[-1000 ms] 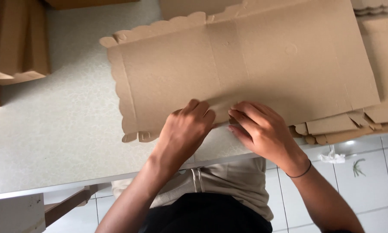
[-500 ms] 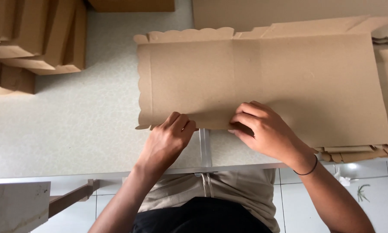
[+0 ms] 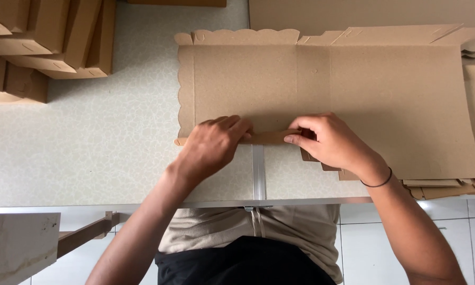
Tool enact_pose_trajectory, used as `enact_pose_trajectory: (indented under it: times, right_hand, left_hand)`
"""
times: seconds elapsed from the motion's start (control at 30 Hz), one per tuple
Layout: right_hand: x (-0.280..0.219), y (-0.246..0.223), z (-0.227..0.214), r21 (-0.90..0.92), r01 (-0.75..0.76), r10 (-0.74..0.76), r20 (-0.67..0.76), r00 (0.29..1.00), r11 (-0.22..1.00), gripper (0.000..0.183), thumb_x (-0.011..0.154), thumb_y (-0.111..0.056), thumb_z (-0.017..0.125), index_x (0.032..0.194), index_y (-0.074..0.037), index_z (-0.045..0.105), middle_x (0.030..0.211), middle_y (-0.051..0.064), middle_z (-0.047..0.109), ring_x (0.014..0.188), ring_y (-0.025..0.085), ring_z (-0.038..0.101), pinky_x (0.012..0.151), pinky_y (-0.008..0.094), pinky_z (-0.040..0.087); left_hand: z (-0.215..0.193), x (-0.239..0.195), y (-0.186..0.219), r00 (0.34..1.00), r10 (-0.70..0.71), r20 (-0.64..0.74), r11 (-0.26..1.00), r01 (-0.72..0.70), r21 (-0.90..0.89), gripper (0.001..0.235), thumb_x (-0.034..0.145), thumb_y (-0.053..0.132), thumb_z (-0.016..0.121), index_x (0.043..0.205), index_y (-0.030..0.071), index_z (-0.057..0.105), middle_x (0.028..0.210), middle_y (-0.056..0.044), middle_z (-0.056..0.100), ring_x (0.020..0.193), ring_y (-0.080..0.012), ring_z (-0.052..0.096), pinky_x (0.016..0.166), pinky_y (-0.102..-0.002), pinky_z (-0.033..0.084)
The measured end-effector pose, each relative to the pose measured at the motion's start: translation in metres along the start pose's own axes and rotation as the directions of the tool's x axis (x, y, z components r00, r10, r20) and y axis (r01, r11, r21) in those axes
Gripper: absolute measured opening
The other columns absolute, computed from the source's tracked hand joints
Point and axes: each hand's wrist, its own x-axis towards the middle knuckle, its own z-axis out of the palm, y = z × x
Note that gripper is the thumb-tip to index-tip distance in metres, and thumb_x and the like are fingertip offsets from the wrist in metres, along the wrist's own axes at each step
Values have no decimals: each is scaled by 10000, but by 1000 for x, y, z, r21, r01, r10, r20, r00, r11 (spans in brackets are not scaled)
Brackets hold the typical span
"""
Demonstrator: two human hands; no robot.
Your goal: Folding flat cardboard templates into boxes and stacking them on a table.
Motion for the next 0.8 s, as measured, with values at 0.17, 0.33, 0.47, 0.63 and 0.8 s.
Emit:
enact_pose_trajectory:
  times: [0.17, 0.33, 0.47, 0.63, 0.8]
  right_hand:
    - [1, 10, 7, 115, -81, 88, -57, 995, 990, 209, 894, -168, 762, 1068, -55, 738, 824, 127, 730, 652, 257, 655, 631, 411, 545]
    - [7, 15, 13, 99, -75, 82, -76, 994, 992, 211, 877, -178, 789, 1052, -73, 738, 816, 104, 722, 632, 230, 631, 610, 401, 542]
    - [10, 15, 12, 89, -75, 80, -56, 995, 993, 231, 881, -207, 795, 1071, -93, 728, 833, 89, 723, 662, 234, 651, 612, 407, 543]
    - [7, 23, 17, 35, -33, 37, -99, 994, 999, 255, 903, -192, 747, 1131, -97, 682, 864, 83, 697, 671, 241, 668, 580, 407, 544]
    - [4, 12, 22, -287, 88, -122, -101, 987, 954, 361, 979, -212, 641, 1323, -139, 561, 1067, 45, 573, 927, 320, 716, 701, 458, 599]
  left_hand:
    - [1, 2, -4, 1000, -9, -11, 996, 8, -89, 124, 1072, 181, 498, 1041, 108, 594, 744, -96, 653, 741, -308, 713, 676, -424, 582]
    - [3, -6, 6, 981, 135, -136, 975, -108, 193, 147, 1015, 187, 562, 1157, 190, 602, 1057, -116, 642, 1147, -333, 607, 964, -614, 379]
    - [29, -14, 22, 980, 196, 19, 953, -195, 233, 498, 1046, 379, 490, 1495, 166, 509, 1653, -91, 364, 1587, -236, 186, 1243, -593, 158]
    - [41, -7, 8, 986, 167, -13, 977, -164, 133, 711, 1029, 553, 410, 1592, 120, 374, 1687, -87, 315, 1593, -233, 181, 1277, -527, 104]
    - [51, -5, 0, 991, 128, -23, 986, -125, 108, 779, 1023, 624, 391, 1626, 136, 323, 1699, -89, 291, 1594, -257, 186, 1274, -554, 98]
